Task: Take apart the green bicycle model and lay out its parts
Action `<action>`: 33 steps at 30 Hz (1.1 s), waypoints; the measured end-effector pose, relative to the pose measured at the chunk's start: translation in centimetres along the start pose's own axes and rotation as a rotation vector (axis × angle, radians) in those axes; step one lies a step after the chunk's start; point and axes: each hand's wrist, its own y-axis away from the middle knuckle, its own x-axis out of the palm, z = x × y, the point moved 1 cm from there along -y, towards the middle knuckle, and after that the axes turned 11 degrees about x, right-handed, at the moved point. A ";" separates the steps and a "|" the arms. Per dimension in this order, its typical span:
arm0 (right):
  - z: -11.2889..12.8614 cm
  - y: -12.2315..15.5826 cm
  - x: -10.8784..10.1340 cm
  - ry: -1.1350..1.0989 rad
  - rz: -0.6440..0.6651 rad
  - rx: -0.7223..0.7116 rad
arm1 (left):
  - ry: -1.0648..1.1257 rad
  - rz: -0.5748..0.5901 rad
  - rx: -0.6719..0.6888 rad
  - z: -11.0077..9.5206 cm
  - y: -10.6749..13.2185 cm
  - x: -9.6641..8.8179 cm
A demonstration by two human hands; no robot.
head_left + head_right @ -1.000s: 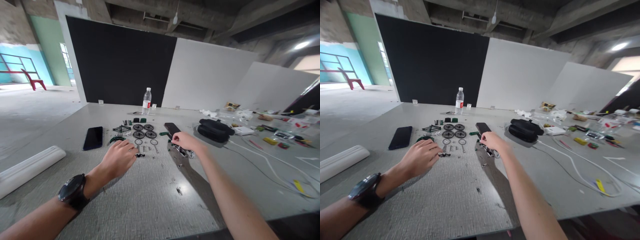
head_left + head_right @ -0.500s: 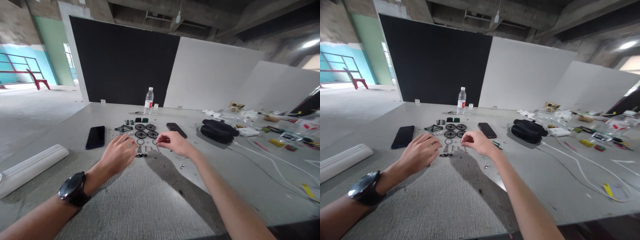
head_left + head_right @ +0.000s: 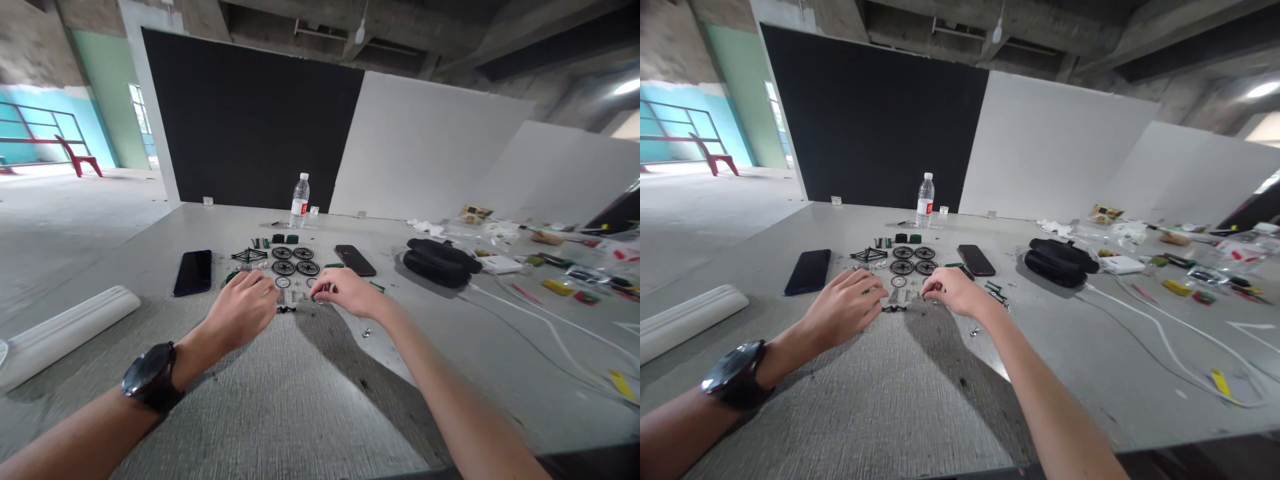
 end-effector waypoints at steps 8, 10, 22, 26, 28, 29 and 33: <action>0.3 0.0 1.0 0.072 0.133 -0.026 | 0.003 0.017 -0.001 -0.1 0.0 0.1; 0.2 0.1 1.1 0.081 0.144 -0.020 | 0.002 0.012 0.001 -0.1 0.0 0.2; 0.8 0.5 0.9 0.093 0.198 0.065 | 0.015 0.021 -0.011 -0.1 0.1 0.2; 0.5 0.5 0.5 0.084 0.148 -0.011 | 0.021 0.024 -0.016 -0.1 0.1 0.3; 0.3 0.5 0.4 0.098 0.157 -0.040 | 0.023 0.025 -0.013 -0.1 0.1 0.4; 0.3 0.5 0.4 0.106 0.165 -0.045 | 0.025 0.025 -0.011 -0.1 0.1 0.4; 0.3 0.4 0.6 0.127 0.179 -0.032 | 0.020 0.015 -0.005 -0.1 0.1 0.3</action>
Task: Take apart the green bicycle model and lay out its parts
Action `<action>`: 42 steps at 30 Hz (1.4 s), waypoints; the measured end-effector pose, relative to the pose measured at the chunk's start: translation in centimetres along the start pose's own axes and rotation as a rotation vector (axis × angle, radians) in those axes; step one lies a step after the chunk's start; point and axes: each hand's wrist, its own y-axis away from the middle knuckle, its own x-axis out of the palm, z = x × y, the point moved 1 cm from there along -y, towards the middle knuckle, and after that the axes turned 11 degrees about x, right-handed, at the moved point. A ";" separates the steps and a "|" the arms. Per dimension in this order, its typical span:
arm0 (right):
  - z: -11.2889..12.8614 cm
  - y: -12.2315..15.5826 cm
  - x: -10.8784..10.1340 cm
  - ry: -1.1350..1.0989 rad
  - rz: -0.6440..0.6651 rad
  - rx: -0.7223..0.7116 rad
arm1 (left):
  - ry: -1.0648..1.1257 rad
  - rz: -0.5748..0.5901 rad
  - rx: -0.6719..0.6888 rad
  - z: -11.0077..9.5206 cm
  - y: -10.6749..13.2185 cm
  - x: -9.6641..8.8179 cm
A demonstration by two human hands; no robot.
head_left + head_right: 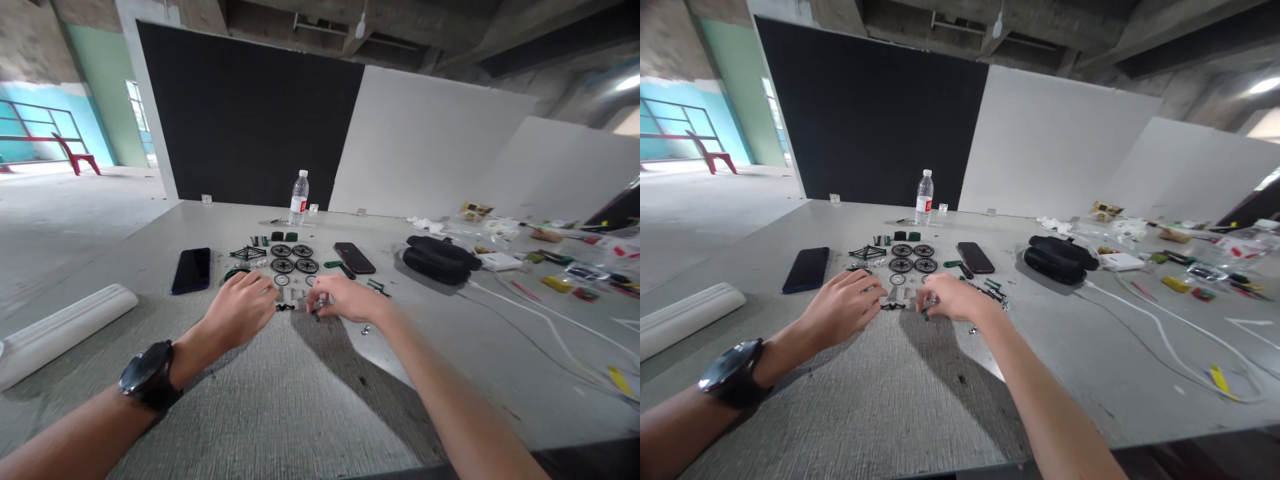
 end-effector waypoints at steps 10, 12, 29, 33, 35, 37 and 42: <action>-0.3 0.0 0.0 -0.025 0.056 0.027 | -0.009 0.009 -0.003 -0.1 0.0 0.0; -0.4 0.0 0.1 -0.026 0.048 0.029 | -0.005 0.012 -0.005 -0.1 0.0 0.0; -0.8 -0.4 0.2 -0.054 -0.028 0.090 | 0.199 -0.029 0.246 -2.2 -0.7 0.1; -1.0 -0.6 0.6 -0.011 -0.035 0.092 | 0.198 0.024 0.255 -3.7 -1.2 0.4; -0.9 -0.6 0.7 0.007 -0.041 0.103 | 0.182 0.042 0.239 -4.2 -1.3 0.5; -0.7 -0.5 0.7 0.008 -0.035 0.119 | 0.175 0.051 0.226 -4.4 -1.4 0.6; -0.7 -0.3 0.5 0.001 -0.025 0.136 | 0.190 0.064 0.212 -4.5 -1.3 0.9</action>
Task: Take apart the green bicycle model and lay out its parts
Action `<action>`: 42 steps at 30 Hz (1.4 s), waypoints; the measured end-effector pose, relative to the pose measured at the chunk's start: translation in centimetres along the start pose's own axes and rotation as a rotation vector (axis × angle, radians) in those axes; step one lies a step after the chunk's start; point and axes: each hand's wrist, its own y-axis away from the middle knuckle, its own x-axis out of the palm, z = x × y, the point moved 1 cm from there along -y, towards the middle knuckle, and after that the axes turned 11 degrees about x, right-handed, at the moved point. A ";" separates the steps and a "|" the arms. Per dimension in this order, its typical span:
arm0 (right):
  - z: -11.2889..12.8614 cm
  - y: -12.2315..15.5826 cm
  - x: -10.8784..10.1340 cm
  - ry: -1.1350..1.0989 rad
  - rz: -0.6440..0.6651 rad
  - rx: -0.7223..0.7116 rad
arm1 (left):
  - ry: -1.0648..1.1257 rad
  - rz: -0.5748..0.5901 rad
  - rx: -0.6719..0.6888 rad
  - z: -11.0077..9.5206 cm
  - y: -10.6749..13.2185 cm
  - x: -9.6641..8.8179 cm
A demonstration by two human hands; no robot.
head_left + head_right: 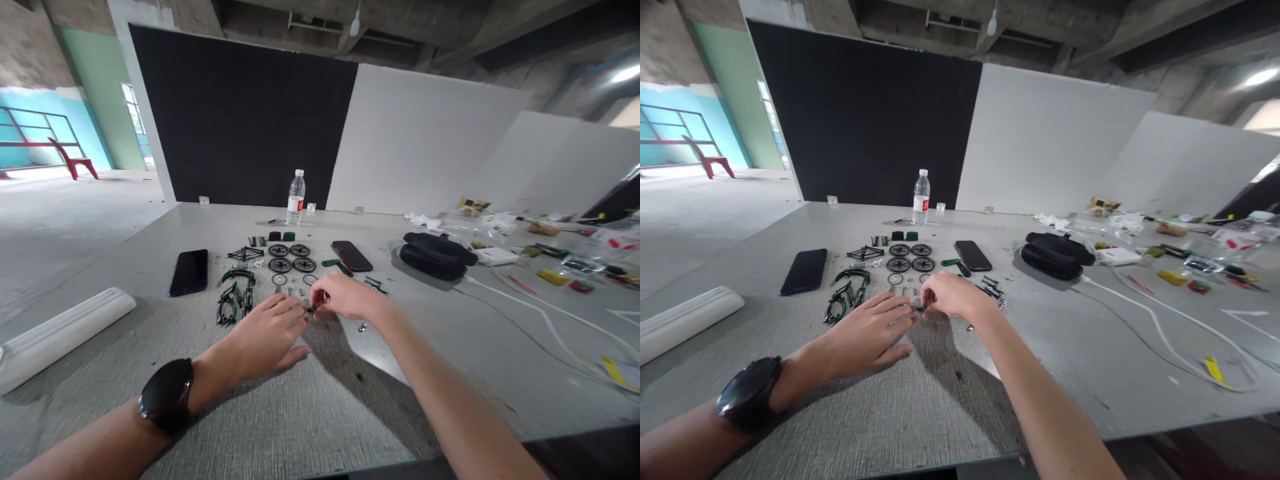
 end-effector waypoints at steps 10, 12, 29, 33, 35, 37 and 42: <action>-0.6 0.3 -1.0 -0.042 -0.073 -0.023 | 0.058 0.015 0.016 -0.2 -0.2 -0.2; -1.7 0.7 -2.2 -0.038 -0.213 0.030 | 0.101 0.018 0.040 -0.2 -0.3 -0.3; -8.9 -0.8 -2.8 0.052 -0.353 0.239 | 0.276 -0.054 0.111 -0.3 0.3 -0.1; -9.5 -0.5 -3.2 0.012 -0.264 0.263 | 0.288 -0.052 0.103 -0.3 0.3 -0.1; -9.7 -0.4 -3.3 -0.007 -0.214 0.254 | 0.294 -0.047 0.100 -0.3 0.3 -0.2; -9.8 -0.4 -3.3 -0.013 -0.186 0.250 | 0.295 -0.049 0.099 -0.3 0.3 -0.2; -9.4 -0.4 -3.1 -0.013 -0.166 0.261 | 0.299 -0.055 0.102 -0.2 0.3 -0.2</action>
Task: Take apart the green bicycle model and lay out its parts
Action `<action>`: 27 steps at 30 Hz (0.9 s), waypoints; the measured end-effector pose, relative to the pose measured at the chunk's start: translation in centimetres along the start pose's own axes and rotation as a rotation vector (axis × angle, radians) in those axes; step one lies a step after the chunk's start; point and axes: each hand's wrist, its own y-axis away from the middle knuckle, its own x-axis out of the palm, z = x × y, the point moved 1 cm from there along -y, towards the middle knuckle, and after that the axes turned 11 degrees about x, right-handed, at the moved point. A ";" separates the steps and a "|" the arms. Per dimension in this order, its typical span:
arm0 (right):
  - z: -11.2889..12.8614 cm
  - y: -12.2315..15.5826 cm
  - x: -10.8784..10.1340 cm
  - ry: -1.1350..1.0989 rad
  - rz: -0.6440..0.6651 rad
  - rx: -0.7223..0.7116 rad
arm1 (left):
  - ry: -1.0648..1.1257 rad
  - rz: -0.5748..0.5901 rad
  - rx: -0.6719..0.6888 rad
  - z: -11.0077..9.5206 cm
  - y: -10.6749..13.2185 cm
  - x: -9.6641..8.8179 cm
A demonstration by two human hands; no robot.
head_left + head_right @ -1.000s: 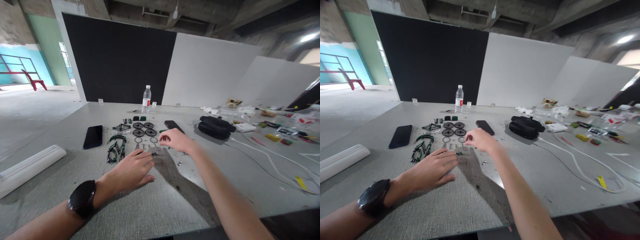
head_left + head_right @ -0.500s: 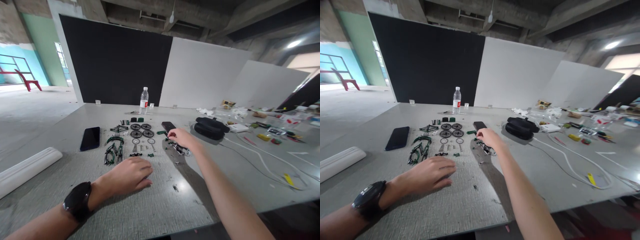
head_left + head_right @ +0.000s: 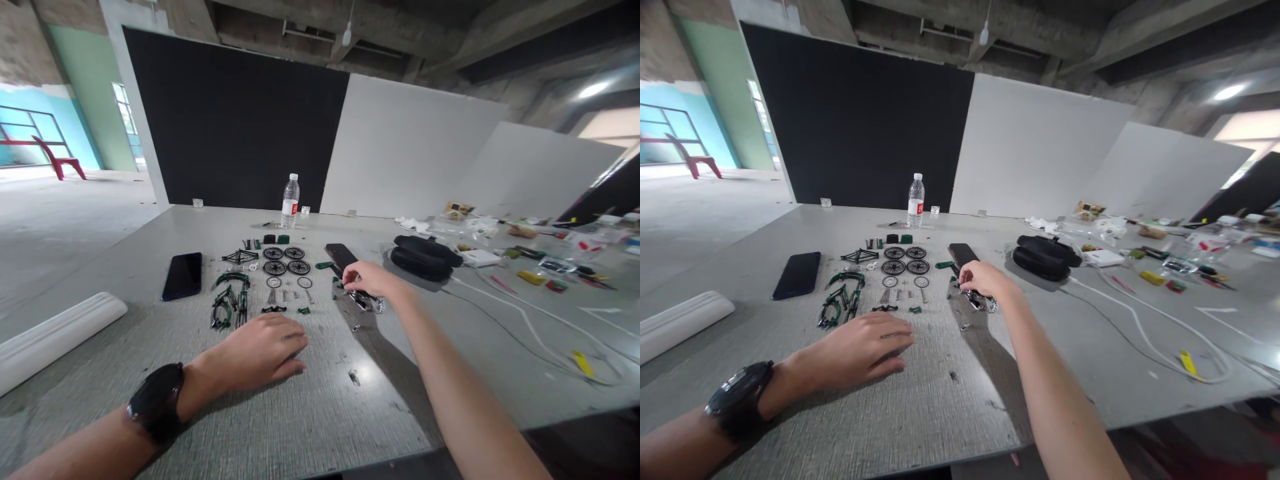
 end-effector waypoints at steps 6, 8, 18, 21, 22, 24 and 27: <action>0.7 0.7 -0.4 -0.010 -0.019 -0.083 | -0.004 0.010 -0.005 -0.1 0.1 0.0; 1.2 0.9 -0.4 -0.058 -0.069 -0.108 | -0.004 0.008 -0.009 -0.1 0.1 0.0; 5.2 2.5 -0.1 -0.121 -0.114 -0.201 | 0.004 0.026 -0.022 -0.2 0.0 0.0; 5.4 2.6 0.1 -0.135 -0.102 -0.210 | 0.008 0.031 -0.025 -0.2 -0.1 -0.1; 5.4 2.6 0.1 -0.141 -0.101 -0.213 | 0.010 0.035 -0.026 -0.2 -0.1 -0.1; 5.3 2.6 0.1 -0.169 -0.100 -0.227 | 0.014 0.043 -0.028 -0.2 -0.1 -0.2; 5.3 2.6 0.2 -0.229 -0.063 -0.236 | 0.018 0.055 -0.030 -0.2 -0.2 -0.4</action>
